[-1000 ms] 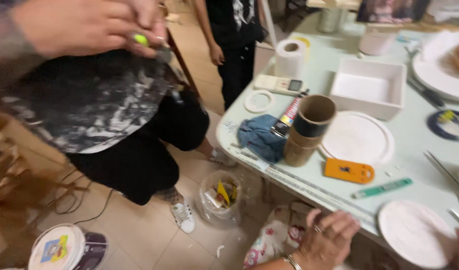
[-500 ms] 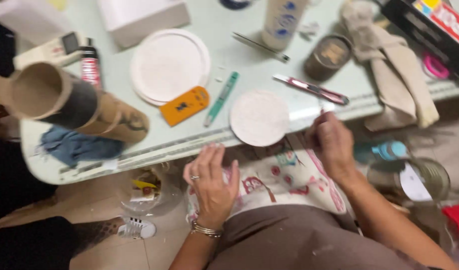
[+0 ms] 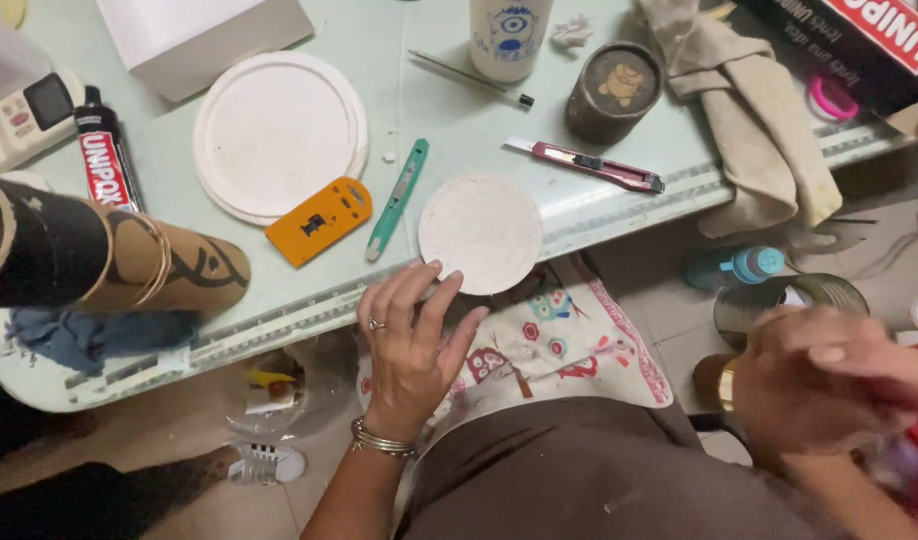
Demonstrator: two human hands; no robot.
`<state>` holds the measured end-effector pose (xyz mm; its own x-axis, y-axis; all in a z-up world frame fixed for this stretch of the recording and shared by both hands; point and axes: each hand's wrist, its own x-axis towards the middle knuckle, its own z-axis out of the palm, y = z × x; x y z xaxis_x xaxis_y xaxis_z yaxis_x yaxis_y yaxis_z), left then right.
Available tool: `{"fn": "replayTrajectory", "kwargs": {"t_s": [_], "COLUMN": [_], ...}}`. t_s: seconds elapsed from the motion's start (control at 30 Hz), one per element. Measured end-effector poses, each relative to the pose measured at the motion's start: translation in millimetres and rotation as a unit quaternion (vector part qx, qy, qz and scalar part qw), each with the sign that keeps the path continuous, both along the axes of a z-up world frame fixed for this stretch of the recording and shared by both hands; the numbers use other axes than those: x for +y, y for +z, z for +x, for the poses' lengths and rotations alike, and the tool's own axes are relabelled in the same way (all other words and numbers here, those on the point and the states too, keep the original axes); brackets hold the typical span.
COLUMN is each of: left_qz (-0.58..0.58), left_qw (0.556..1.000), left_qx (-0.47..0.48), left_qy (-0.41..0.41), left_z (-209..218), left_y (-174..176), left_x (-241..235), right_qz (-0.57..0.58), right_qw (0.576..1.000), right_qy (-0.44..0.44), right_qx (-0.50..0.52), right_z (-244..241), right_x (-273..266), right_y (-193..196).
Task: Carving a small circular object with a utility knife and organizing craft materials on a workbench
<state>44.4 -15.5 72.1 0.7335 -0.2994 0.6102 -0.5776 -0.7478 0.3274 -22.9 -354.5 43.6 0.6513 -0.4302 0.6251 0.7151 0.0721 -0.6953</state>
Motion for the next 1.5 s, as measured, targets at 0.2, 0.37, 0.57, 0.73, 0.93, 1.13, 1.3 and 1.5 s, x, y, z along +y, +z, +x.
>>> {"fn": "replayTrajectory", "kwargs": {"t_s": [0.2,0.37,0.57,0.73,0.93,1.13,1.3,1.5], "left_qz": [-0.074,-0.214,-0.77,-0.768,-0.778,-0.762,-0.768,-0.699], "left_qw": [0.994,0.934,0.525,0.539,0.504,0.504,0.503,0.573], "left_qx": [-0.078,0.276,0.353,0.342,0.362,0.396,0.394,0.398], "left_qy": [-0.012,0.075,0.084,-0.043,-0.1,0.091,0.032,0.158], "left_z": [-11.8,-54.4,-43.8,-17.3,-3.9,-1.7,6.3,-1.6], "left_y": [-41.0,-79.4,-86.3,-75.0,-103.6,-143.8,-103.6,-106.3], "left_x": [9.5,22.6,54.9,54.1,59.0,74.1,53.2,51.0], "right_qz": [-0.33,-0.099,0.199,0.203,0.008,-0.19,-0.39,-0.479], "right_qw": [0.933,0.918,0.858,0.878,0.913,0.799,0.792,0.831], "right_qy": [0.053,0.086,-0.012,0.035,0.0,-0.244,-0.27,-0.155], "right_qx": [0.133,0.374,0.473,0.432,0.408,0.515,0.383,0.235], "right_z": [10.6,24.0,56.8,62.0,48.6,9.1,23.0,144.4], "right_x": [66.3,62.1,48.4,52.3,27.1,-22.3,-11.6,18.3], "right_y": [1.4,-39.9,-45.6,-56.9,-63.4,-17.4,35.8,27.9]}}
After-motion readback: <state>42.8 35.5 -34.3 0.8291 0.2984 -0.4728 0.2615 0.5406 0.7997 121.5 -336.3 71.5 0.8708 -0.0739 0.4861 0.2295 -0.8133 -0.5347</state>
